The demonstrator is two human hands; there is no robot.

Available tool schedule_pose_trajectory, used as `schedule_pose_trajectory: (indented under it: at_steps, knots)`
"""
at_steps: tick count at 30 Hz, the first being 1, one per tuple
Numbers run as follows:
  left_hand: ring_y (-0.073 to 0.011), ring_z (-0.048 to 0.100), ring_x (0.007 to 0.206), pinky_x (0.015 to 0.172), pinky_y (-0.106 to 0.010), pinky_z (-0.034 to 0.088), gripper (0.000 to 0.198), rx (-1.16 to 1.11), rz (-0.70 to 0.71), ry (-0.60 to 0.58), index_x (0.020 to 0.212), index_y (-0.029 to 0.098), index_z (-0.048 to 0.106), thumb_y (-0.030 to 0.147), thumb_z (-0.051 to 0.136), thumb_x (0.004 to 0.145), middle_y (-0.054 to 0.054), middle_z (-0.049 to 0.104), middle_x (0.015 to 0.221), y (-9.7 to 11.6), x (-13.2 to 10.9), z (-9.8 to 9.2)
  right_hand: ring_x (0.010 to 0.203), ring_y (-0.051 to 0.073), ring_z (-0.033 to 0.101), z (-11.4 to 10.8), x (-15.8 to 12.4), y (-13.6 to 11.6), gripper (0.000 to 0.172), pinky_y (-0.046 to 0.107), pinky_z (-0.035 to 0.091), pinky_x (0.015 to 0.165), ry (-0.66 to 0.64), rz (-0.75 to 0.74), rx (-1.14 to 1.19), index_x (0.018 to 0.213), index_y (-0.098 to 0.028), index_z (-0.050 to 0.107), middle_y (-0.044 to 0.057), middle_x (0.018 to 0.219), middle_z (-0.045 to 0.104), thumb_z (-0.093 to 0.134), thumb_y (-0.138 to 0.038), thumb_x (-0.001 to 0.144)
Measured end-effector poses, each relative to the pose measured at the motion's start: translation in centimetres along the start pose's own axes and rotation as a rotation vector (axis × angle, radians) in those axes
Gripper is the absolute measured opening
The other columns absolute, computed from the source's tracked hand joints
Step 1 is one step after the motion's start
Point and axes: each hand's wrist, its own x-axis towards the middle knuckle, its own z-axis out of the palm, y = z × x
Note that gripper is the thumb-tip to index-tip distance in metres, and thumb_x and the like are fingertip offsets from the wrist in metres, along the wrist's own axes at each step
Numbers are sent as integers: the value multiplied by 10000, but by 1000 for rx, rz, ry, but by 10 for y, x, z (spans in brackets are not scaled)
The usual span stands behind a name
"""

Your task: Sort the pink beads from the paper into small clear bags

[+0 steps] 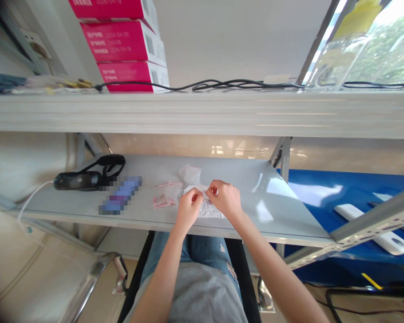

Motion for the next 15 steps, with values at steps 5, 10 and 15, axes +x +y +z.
schedule_pose_trajectory:
  at_steps: [5,10,15]
  knots:
    - [-107,443,551,561,-218,303,229,38,-9,35,571,185,443,245,450,792,37,435,530,4,-2,-3,553,118,528,0,0,6,181,223,299,499,88,-63,6,833,-226,647,10,789,647,491,-249,744]
    - [-107,474,566,563,-213,312,216,46,35,16,609,185,461,262,442,810,30,491,564,4,-2,-7,556,73,505,3,-4,7,218,207,342,528,2,-345,53,782,-223,666,24,978,597,467,-138,758]
    - [-116,490,570,554,-223,315,210,99,55,-12,630,186,486,241,436,827,20,528,582,3,-4,-10,676,108,556,-2,-4,4,237,214,373,586,-84,-367,70,828,-223,673,31,1001,598,457,-135,786]
